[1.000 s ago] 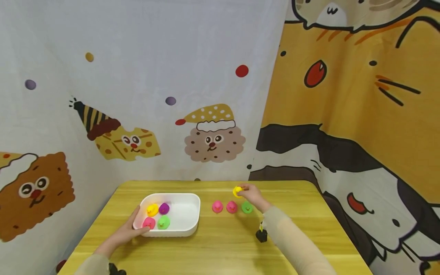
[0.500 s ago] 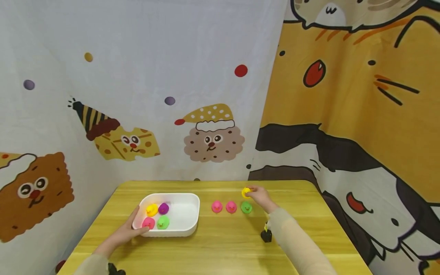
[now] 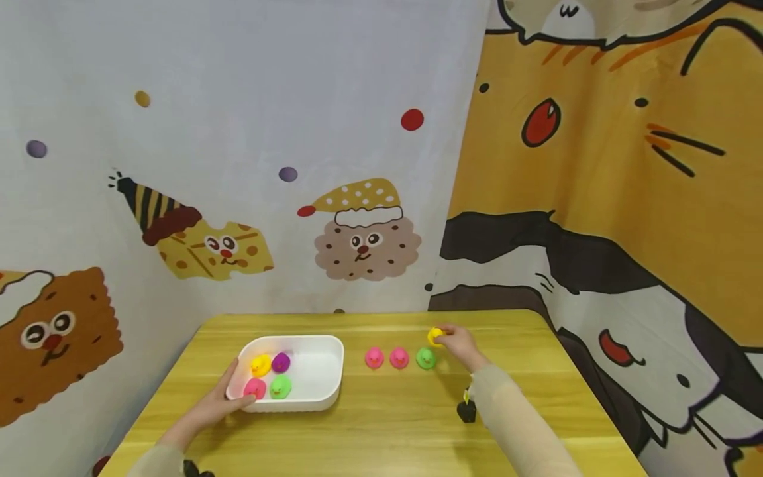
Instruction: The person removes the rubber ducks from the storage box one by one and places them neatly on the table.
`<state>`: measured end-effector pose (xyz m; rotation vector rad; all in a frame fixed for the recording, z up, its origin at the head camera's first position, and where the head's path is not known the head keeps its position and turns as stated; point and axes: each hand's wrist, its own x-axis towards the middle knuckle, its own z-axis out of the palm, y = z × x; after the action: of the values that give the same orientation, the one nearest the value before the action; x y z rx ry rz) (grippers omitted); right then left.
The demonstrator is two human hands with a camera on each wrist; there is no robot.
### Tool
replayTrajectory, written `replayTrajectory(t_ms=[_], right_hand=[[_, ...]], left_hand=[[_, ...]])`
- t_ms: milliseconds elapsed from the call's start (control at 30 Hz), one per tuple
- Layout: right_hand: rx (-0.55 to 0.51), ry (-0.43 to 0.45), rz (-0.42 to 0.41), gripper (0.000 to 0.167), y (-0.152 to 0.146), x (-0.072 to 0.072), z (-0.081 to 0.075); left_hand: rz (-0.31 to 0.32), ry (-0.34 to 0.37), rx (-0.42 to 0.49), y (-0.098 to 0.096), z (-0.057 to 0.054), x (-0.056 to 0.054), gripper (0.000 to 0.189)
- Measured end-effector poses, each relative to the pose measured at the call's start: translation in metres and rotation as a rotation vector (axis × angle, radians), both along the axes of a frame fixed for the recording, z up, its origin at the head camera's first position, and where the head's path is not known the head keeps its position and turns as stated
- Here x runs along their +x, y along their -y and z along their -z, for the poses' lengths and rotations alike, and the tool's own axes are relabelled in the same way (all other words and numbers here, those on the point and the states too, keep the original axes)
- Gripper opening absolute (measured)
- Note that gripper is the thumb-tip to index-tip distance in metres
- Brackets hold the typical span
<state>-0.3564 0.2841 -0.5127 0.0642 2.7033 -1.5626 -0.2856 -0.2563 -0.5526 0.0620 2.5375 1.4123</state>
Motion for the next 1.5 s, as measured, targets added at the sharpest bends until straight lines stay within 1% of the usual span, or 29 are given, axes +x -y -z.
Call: replayTrajectory(t_ms=[167, 367, 533, 733, 900, 1167, 1300, 1500], right_hand=[[0.003, -0.011, -0.005, 0.045, -0.007, 0.0, 0.004], [0.057, -0.028, -0.009, 0.042, -0.017, 0.001, 0.011], [0.105, -0.04, -0.019, 0.04, -0.025, 0.004, 0.017], [0.145, -0.02, -0.017, 0.039, -0.03, 0.006, 0.025], [0.143, 0.006, -0.003, 0.039, -0.033, 0.006, 0.032], [0.124, 0.042, 0.004, 0.041, -0.037, 0.004, 0.041], [0.134, 0.048, -0.002, 0.042, -0.038, 0.004, 0.043], [0.133, 0.071, -0.001, 0.042, -0.038, 0.004, 0.043]], left_hand=[[0.0, 0.003, -0.003, 0.002, -0.002, 0.001, 0.109], [0.002, 0.017, -0.005, 0.001, -0.002, 0.0, 0.11], [0.004, 0.012, -0.006, 0.0, -0.003, 0.0, 0.109], [-0.002, 0.029, -0.016, -0.002, -0.005, 0.001, 0.109], [-0.008, 0.039, -0.029, -0.002, -0.004, 0.0, 0.11], [-0.001, 0.026, -0.02, -0.001, -0.003, 0.0, 0.109], [-0.001, 0.021, -0.03, -0.001, -0.003, 0.0, 0.109], [0.001, 0.011, -0.012, -0.001, -0.002, 0.0, 0.109]])
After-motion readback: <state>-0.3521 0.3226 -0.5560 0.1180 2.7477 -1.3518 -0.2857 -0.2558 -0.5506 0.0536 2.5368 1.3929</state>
